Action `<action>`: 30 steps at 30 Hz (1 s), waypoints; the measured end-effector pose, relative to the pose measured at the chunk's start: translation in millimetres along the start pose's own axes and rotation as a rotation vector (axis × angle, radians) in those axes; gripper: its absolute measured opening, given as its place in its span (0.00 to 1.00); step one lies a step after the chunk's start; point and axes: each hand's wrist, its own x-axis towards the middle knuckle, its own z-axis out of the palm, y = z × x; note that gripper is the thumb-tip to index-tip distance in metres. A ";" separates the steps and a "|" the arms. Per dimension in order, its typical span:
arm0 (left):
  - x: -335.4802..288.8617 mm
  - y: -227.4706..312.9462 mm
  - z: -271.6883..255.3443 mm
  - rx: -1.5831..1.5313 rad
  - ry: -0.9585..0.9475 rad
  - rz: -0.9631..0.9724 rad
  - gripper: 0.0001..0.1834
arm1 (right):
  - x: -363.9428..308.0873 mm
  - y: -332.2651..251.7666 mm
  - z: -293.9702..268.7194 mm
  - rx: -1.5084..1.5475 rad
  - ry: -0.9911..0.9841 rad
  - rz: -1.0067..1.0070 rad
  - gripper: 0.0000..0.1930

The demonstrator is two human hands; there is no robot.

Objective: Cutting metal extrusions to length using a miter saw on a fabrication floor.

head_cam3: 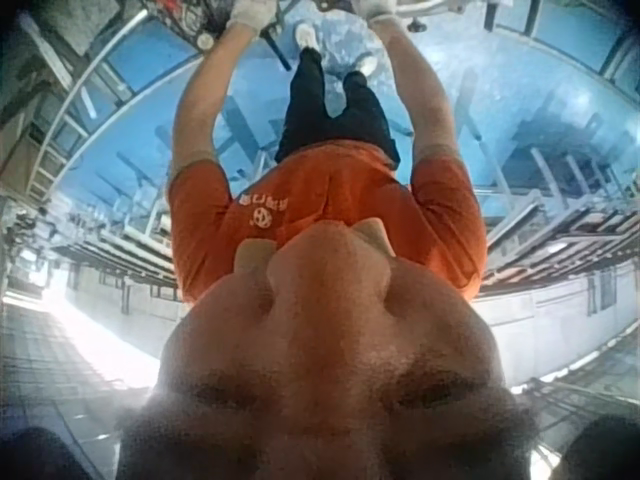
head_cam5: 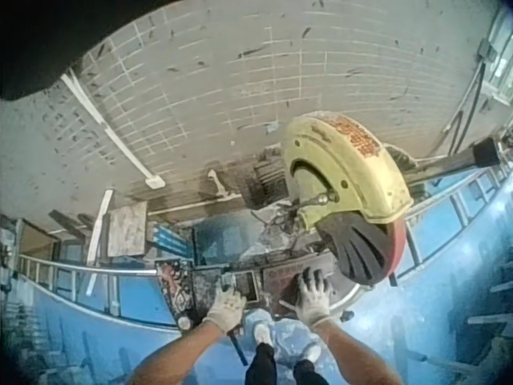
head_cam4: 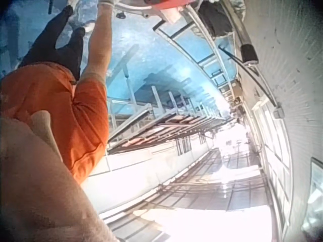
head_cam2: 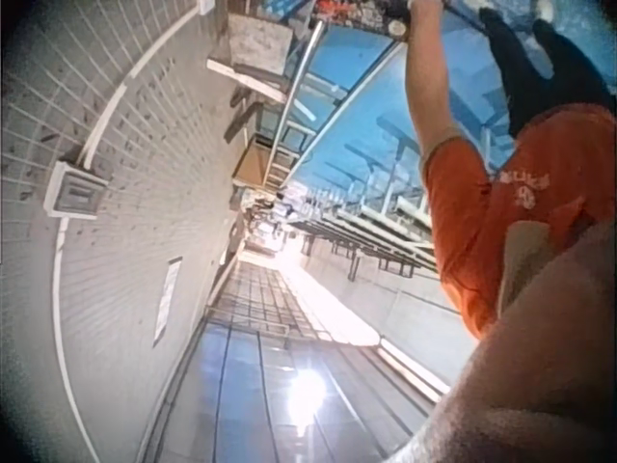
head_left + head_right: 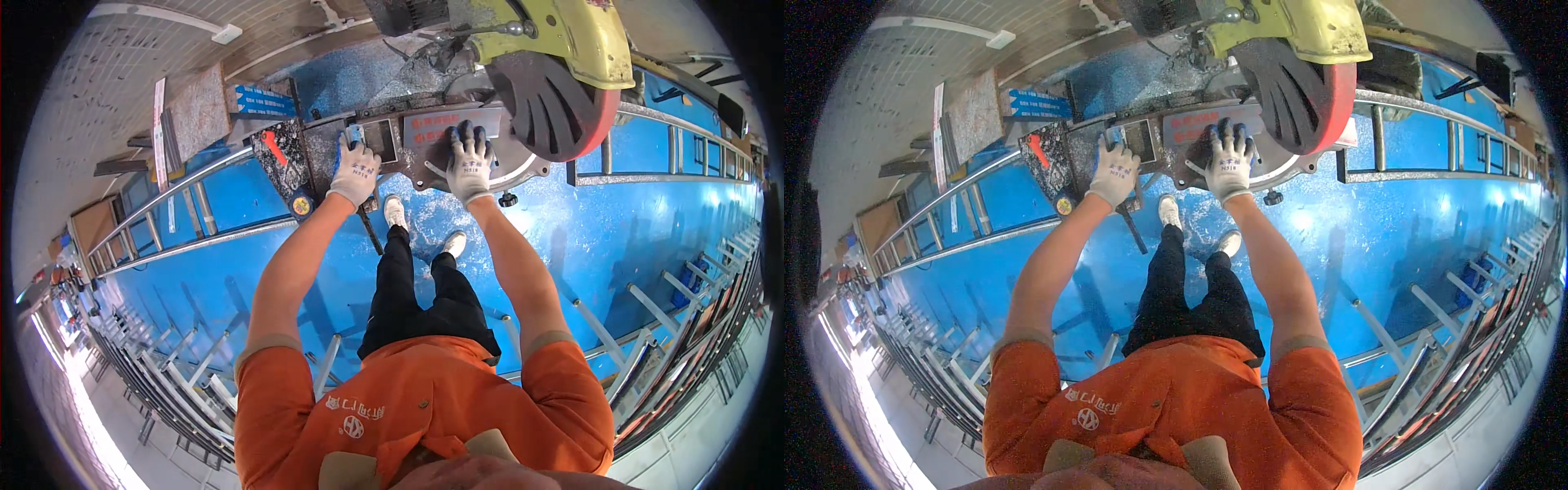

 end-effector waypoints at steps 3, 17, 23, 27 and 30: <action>-0.9 -0.8 1.3 -0.017 -0.021 -0.006 0.07 | -1.4 -12.6 -3.0 0.051 -0.070 0.007 0.33; 110.5 91.6 8.6 -0.305 0.359 0.060 0.29 | 7.8 24.8 16.1 0.307 0.032 -0.156 0.31; 102.1 90.0 45.0 -0.092 0.260 0.066 0.25 | -22.6 -36.7 -229.9 0.302 0.027 -0.568 0.20; 89.0 85.6 24.0 -0.028 0.157 0.007 0.25 | 27.1 -25.0 -440.5 -0.375 0.543 -0.642 0.13; 117.5 103.9 -3.6 0.011 0.200 0.058 0.25 | 75.9 22.7 -489.2 -0.353 0.273 -0.577 0.12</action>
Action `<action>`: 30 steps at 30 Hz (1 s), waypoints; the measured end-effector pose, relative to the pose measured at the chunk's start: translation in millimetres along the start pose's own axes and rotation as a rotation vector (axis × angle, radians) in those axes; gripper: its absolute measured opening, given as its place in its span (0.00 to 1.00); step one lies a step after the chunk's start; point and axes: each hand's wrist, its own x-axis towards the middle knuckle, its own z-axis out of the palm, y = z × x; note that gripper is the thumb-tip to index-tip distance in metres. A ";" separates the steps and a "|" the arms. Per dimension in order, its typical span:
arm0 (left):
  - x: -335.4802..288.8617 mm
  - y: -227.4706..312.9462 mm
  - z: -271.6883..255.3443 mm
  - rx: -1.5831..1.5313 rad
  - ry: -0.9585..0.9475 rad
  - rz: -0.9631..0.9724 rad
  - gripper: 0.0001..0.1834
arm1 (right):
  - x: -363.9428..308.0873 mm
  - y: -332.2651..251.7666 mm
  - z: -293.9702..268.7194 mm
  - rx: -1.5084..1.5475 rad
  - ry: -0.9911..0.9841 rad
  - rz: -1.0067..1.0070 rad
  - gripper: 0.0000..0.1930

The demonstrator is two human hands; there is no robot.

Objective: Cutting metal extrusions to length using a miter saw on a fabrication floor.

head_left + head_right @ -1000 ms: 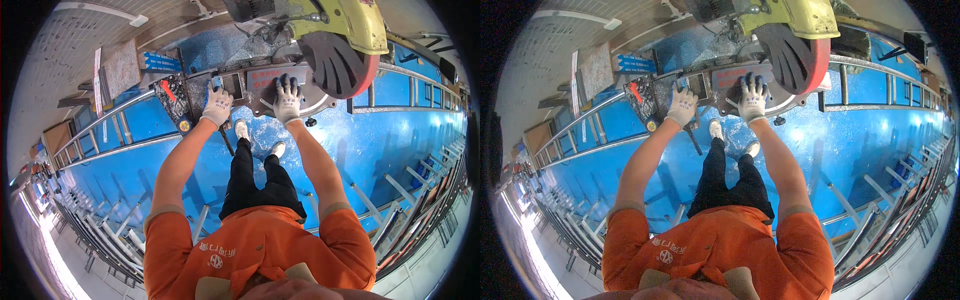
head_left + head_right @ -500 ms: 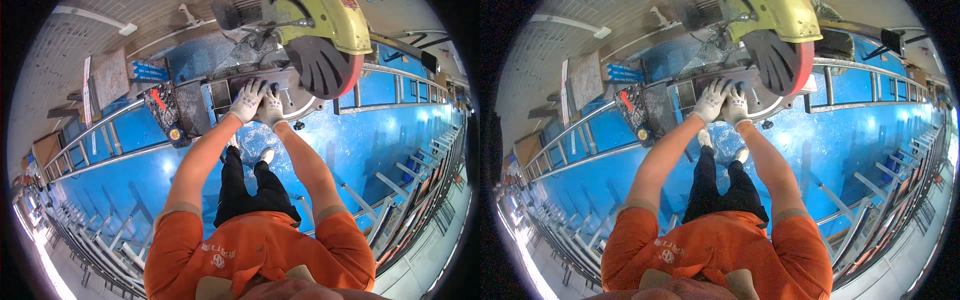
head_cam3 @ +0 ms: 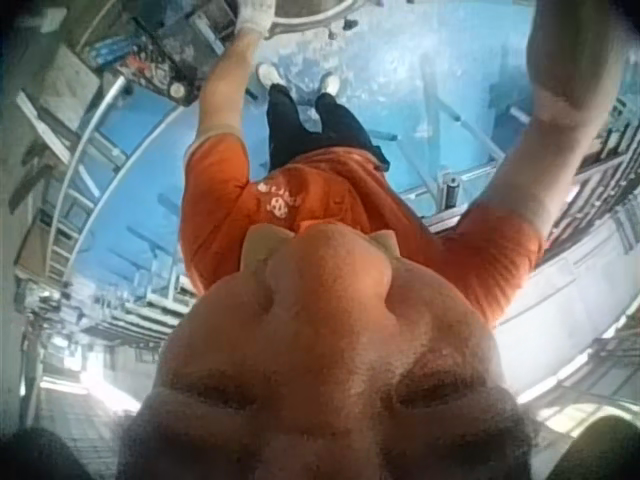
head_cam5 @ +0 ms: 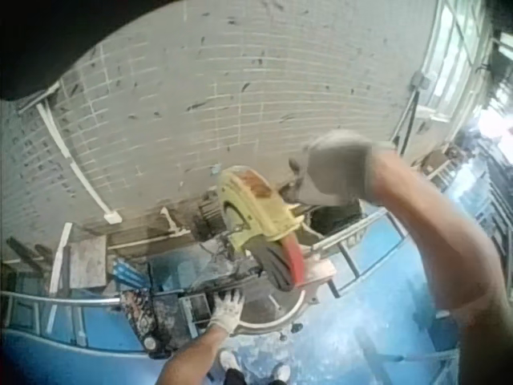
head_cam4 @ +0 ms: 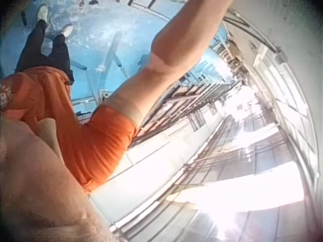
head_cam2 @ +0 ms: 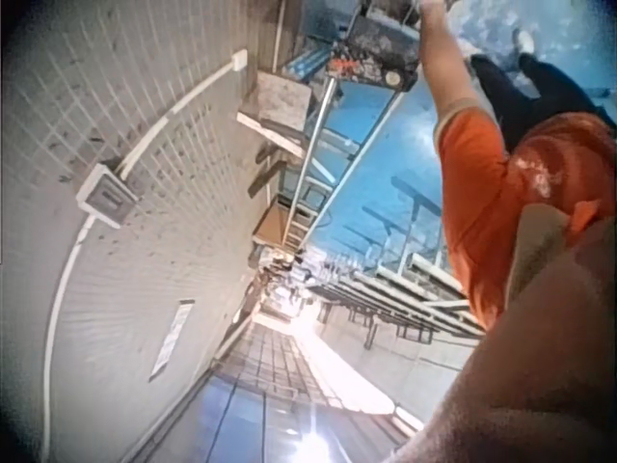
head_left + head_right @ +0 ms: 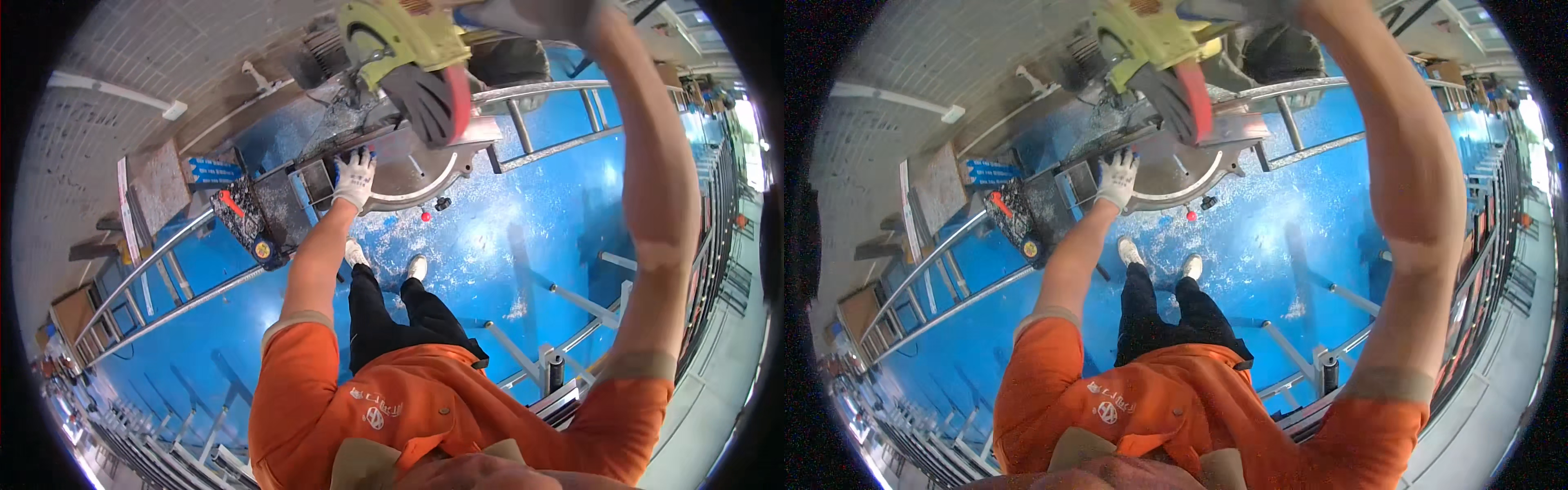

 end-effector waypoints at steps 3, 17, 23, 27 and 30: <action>10.0 9.5 1.3 0.061 0.032 0.030 0.24 | -23.2 59.9 41.2 0.528 -0.562 0.508 0.15; -5.8 -11.4 -6.4 0.025 -0.131 0.016 0.22 | -272.8 -136.4 211.3 0.422 -0.108 0.777 0.12; -16.9 -14.8 -3.9 0.056 -0.162 0.019 0.19 | -286.9 -148.2 248.3 0.497 -0.047 0.747 0.17; -10.0 -16.2 -3.6 0.031 -0.293 0.019 0.18 | -295.0 -146.5 258.7 0.475 -0.012 0.721 0.26; -8.0 -17.7 5.7 0.049 -0.192 0.088 0.17 | -300.2 -145.9 271.6 0.458 0.010 0.691 0.33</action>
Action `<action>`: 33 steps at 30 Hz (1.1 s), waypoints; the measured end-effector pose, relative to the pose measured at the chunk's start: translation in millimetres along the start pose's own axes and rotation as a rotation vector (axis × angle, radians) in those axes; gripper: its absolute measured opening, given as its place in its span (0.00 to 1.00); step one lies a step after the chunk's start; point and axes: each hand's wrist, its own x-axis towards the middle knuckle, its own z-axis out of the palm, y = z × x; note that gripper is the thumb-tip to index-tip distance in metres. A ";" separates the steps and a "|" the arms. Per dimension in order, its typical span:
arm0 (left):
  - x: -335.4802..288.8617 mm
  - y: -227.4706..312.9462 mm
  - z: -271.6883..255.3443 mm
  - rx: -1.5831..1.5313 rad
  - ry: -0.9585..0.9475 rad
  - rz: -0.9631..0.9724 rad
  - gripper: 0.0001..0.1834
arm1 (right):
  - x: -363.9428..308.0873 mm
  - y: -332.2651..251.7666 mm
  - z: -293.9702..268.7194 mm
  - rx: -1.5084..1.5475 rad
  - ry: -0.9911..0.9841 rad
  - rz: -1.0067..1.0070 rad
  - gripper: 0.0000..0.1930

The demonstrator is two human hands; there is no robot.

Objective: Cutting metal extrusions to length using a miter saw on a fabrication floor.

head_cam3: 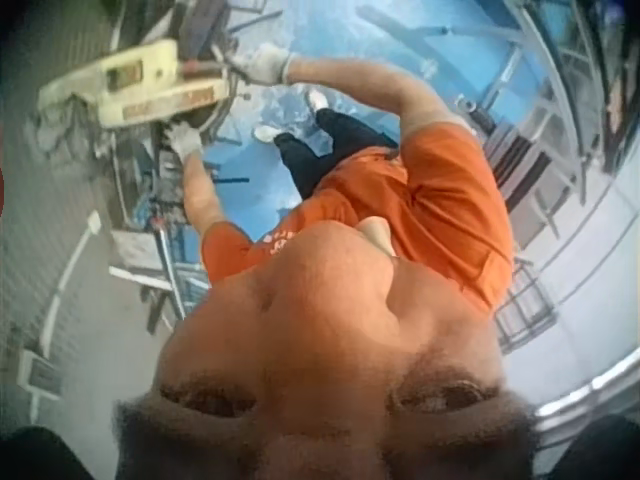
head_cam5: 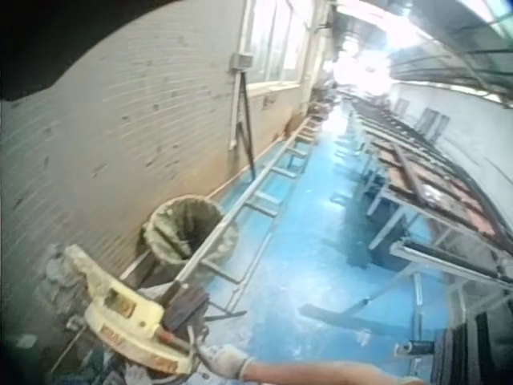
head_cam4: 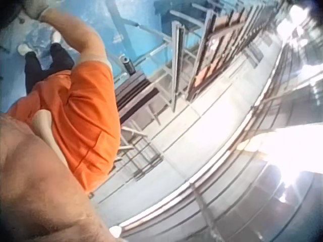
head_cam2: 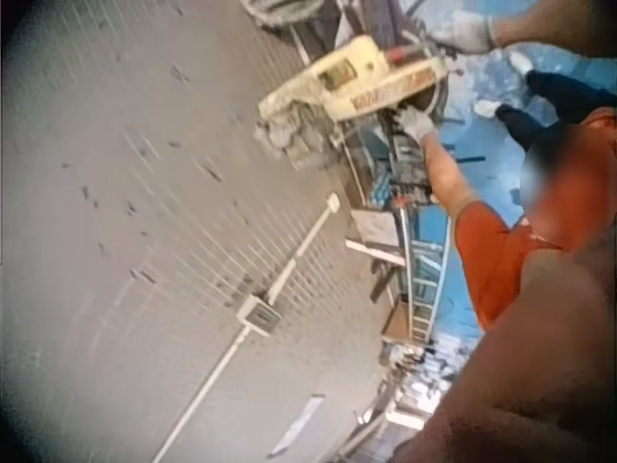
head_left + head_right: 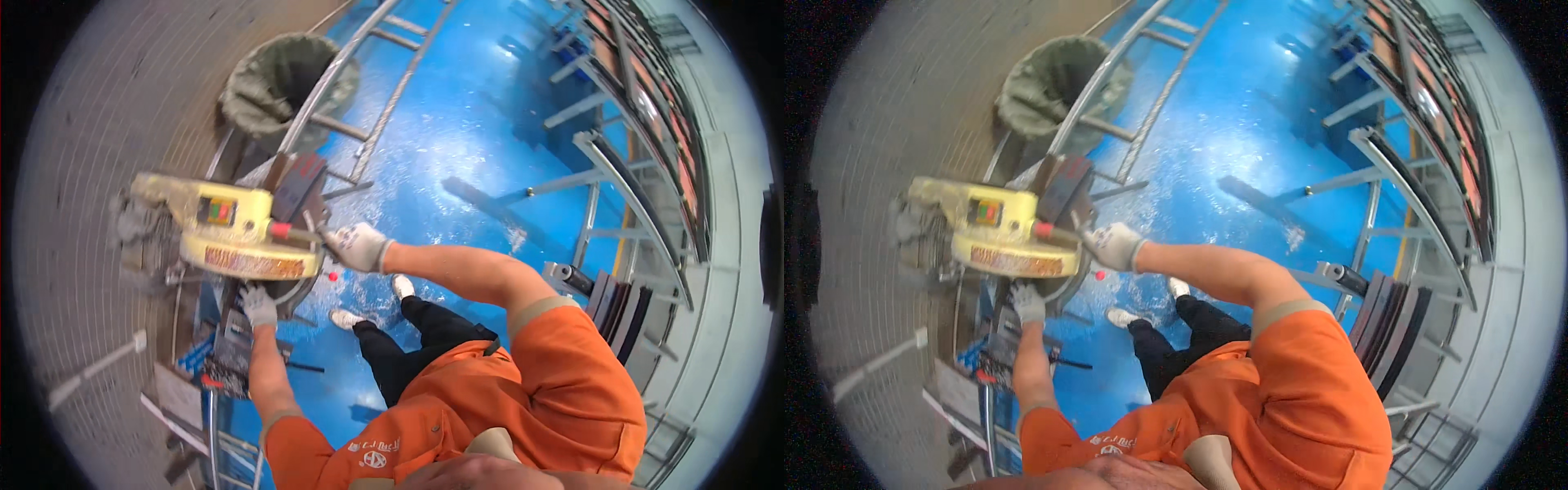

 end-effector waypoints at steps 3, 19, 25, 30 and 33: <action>-4.9 -14.2 27.0 0.055 0.009 -0.004 0.19 | 3.1 -12.1 -11.5 -0.026 0.017 0.042 0.27; -9.9 -39.9 56.7 0.111 0.166 -0.044 0.17 | 2.3 -1.7 35.6 0.100 -0.041 0.067 0.26; -15.6 -10.0 43.9 0.133 0.220 -0.082 0.19 | 47.1 -58.0 -77.8 -0.127 0.225 -0.123 0.13; -3.5 16.6 -17.3 -0.223 0.101 -0.500 0.27 | 158.5 -141.4 -196.3 -0.330 0.181 -0.387 0.09; 14.3 23.1 -36.7 -0.216 0.022 -0.571 0.33 | 229.8 -186.4 -232.1 -0.369 -0.052 -0.244 0.13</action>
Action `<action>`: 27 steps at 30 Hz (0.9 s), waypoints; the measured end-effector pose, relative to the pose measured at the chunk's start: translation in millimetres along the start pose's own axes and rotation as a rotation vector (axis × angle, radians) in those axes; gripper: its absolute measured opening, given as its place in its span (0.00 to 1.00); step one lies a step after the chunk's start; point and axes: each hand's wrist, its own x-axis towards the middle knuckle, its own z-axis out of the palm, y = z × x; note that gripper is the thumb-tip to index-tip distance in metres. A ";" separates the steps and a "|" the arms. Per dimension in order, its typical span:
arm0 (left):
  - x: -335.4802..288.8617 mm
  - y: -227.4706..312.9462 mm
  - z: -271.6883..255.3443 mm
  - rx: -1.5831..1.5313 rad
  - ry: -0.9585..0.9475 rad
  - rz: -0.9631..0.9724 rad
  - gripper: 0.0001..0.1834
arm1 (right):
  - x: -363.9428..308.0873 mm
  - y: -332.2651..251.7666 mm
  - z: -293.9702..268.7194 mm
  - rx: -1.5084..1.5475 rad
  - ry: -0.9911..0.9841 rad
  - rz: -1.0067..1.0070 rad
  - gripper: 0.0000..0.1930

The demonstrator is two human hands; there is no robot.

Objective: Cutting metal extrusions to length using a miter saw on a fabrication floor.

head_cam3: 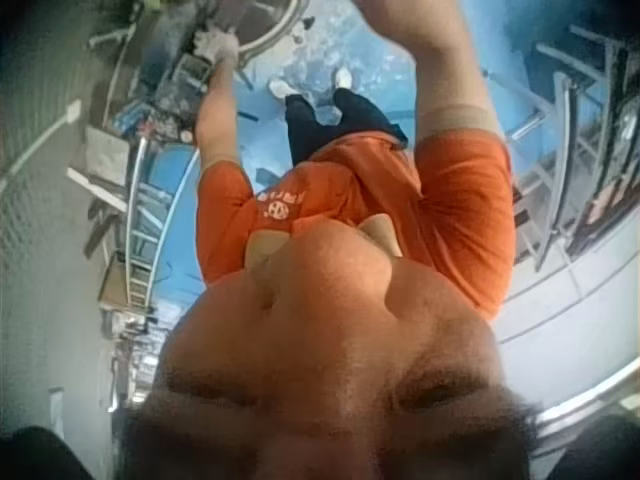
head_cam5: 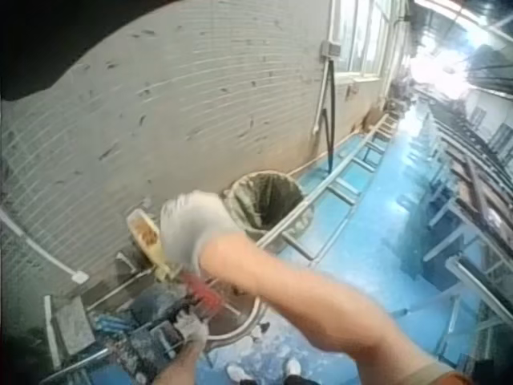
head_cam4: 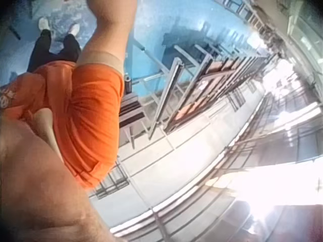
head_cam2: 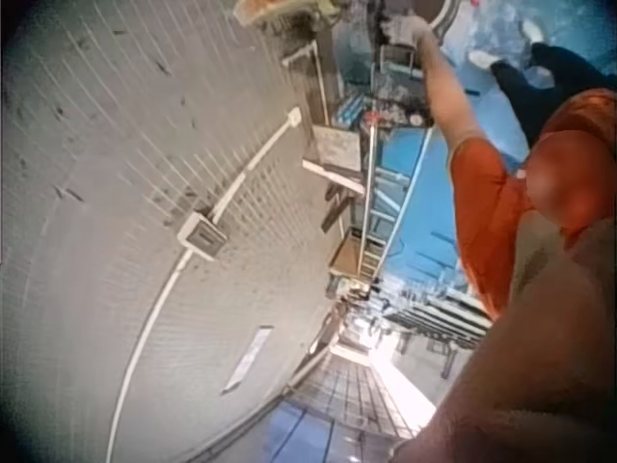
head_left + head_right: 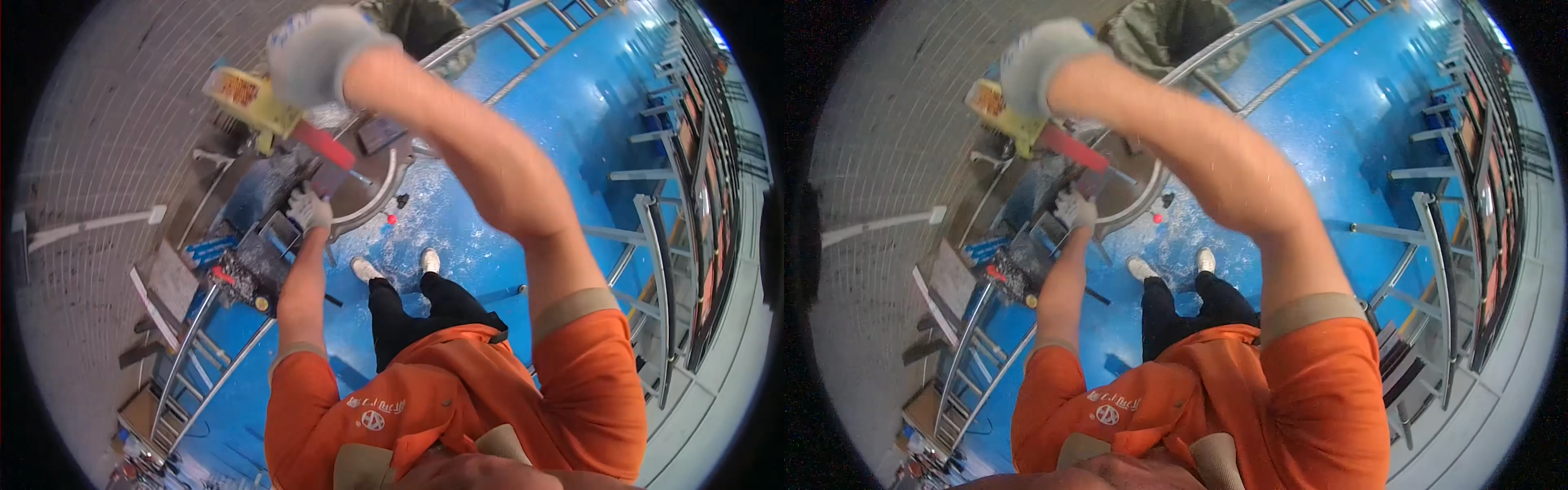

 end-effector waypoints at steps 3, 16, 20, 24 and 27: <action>-3.0 14.1 -21.7 0.002 -0.133 -0.022 0.34 | 56.6 26.1 -5.8 0.063 -0.183 -0.084 0.20; -181.8 -9.2 -44.1 -0.612 -0.253 -0.036 0.30 | -59.3 -48.6 396.1 0.375 -0.259 0.549 0.29; -224.3 15.2 -39.4 -0.682 -0.178 -0.079 0.28 | -64.0 -23.4 469.2 0.364 -0.132 0.487 0.28; -248.6 45.9 -52.1 -0.646 -0.228 -0.222 0.25 | -74.1 13.7 404.4 0.881 -0.511 0.448 0.27; -220.6 88.6 -65.3 -0.596 -0.124 -0.127 0.23 | -44.7 111.3 313.1 1.161 -0.298 0.719 0.27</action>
